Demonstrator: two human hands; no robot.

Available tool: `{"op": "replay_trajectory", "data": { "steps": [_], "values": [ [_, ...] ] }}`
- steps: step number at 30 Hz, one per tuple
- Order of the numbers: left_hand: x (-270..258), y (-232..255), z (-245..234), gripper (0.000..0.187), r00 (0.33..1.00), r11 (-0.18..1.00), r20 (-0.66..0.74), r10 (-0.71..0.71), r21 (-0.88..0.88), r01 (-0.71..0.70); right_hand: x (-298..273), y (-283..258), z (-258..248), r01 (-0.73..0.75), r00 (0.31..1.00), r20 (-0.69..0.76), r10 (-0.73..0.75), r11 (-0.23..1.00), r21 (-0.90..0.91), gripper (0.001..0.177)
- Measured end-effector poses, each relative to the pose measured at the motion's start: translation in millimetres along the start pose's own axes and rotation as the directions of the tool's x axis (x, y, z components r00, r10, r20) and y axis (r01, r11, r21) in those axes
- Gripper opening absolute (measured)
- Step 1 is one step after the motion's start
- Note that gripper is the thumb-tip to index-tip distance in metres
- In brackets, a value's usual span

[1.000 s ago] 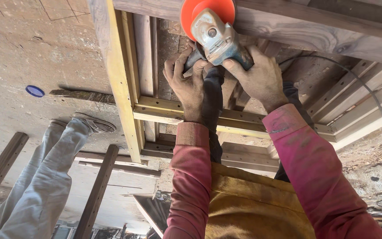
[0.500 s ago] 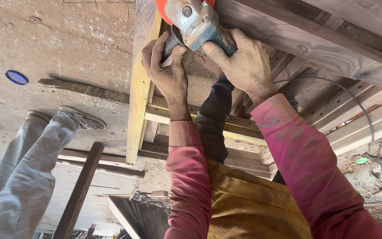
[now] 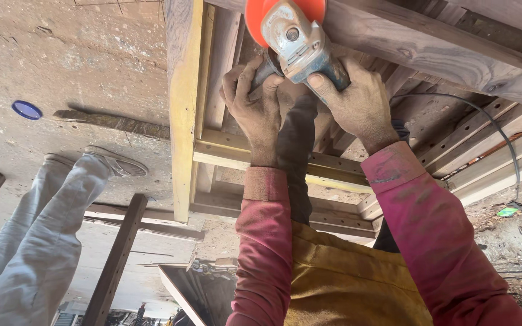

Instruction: The person uses an angle grinder with a sanding disc to sand the surface and joints of a wooden door or window frame.

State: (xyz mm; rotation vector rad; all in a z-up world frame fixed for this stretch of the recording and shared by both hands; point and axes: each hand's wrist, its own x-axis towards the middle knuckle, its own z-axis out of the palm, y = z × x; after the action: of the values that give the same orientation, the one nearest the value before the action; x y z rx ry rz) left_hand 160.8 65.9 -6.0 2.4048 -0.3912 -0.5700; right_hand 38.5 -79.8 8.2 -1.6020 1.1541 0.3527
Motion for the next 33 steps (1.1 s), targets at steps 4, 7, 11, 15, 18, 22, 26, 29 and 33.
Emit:
{"op": "replay_trajectory", "data": {
  "steps": [4, 7, 11, 15, 18, 22, 26, 29, 33],
  "values": [
    [-16.5, 5.0, 3.8, 0.049, 1.0, 0.999, 0.001, 0.011, 0.039, -0.011, -13.0, 9.8, -7.3, -0.001, 1.0, -0.012, 0.001, 0.999, -0.053, 0.062],
    [-13.3, 6.1, 5.7, 0.05, 1.0, 1.0, 0.016, -0.015, 0.006, 0.015, -7.0, 5.3, -11.0, 0.01, 1.0, 0.01, -0.01, 0.998, -0.063, 0.063],
    [5.2, -1.9, -5.5, 0.053, 0.999, 1.0, -0.041, -0.012, -0.026, 0.011, 10.9, -18.4, -2.2, 0.199, 0.979, -0.036, -0.199, 0.98, 0.015, 0.068],
    [37.2, -12.2, -18.5, 0.056, 0.996, 0.995, -0.087, -0.026, -0.103, 0.017, 36.0, -52.8, 6.6, 0.03, 0.997, 0.073, -0.021, 0.992, -0.121, 0.07],
    [44.2, -15.4, -26.7, 0.056, 0.991, 0.99, -0.107, -0.076, -0.127, 0.062, 40.5, -69.4, 10.3, 0.017, 0.992, 0.122, 0.0, 0.991, -0.136, 0.074],
    [46.6, -12.4, -29.9, 0.058, 0.993, 0.991, -0.081, -0.085, -0.114, 0.076, 40.6, -76.4, 8.7, 0.061, 0.995, 0.084, -0.05, 0.989, -0.135, 0.078],
    [33.7, -11.9, -27.1, 0.058, 0.992, 0.983, -0.07, -0.107, -0.159, 0.095, 31.8, -64.8, 5.0, -0.015, 0.993, 0.113, 0.034, 0.986, -0.165, 0.076],
    [21.4, -8.6, -15.2, 0.051, 0.996, 0.999, -0.088, -0.026, -0.021, 0.025, 25.2, -53.3, -1.3, 0.005, 0.997, 0.072, 0.005, 0.989, -0.146, 0.07],
    [2.9, 1.6, -10.7, 0.047, 1.0, 0.998, -0.009, -0.009, 0.064, 0.01, 10.9, -31.6, -11.6, 0.042, 0.999, 0.035, -0.039, 0.996, -0.078, 0.058]
  ]
}}
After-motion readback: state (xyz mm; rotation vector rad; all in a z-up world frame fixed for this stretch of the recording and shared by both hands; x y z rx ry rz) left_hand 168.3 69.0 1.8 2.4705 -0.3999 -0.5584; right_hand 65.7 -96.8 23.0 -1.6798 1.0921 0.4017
